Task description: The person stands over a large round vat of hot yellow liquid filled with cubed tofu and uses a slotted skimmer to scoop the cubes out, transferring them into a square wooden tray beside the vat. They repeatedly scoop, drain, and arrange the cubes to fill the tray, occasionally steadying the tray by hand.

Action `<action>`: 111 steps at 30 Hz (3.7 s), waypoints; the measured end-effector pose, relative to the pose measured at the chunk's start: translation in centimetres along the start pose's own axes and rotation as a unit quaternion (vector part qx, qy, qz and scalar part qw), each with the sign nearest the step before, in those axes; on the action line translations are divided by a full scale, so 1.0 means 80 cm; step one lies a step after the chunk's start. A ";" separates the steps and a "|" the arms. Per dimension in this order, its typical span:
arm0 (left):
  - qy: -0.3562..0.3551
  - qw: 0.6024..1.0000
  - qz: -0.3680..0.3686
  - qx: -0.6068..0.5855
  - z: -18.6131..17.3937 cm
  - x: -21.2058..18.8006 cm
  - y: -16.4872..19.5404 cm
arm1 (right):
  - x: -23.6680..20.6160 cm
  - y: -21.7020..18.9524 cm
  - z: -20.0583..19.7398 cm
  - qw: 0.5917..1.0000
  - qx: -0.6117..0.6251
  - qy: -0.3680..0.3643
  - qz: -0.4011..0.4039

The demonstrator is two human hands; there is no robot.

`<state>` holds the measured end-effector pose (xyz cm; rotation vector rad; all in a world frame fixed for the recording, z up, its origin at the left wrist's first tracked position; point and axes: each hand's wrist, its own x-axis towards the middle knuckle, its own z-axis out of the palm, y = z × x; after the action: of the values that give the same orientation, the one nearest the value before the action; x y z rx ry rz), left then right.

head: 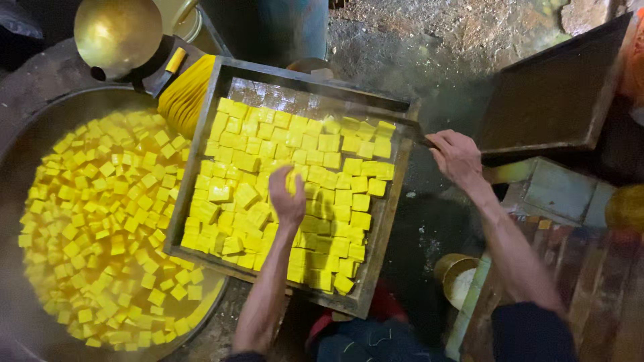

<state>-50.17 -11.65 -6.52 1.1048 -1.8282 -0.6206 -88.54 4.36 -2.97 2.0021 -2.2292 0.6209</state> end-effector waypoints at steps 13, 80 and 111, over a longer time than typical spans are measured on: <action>-0.156 0.970 -0.034 0.184 0.163 0.155 -0.015 | -0.331 -0.006 -0.004 0.787 0.352 0.104 0.497; -0.148 0.985 0.042 0.075 -0.238 -0.128 -0.039 | -0.648 -0.370 0.030 0.411 0.361 0.276 0.790; 0.101 0.918 -0.281 0.261 -0.493 -0.283 -0.258 | -0.063 -0.657 0.212 0.806 0.522 -0.165 0.223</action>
<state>-1.89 -0.62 -12.94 2.0141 -1.5237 -0.3101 -33.43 -0.19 -7.43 1.9671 -2.9715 2.0855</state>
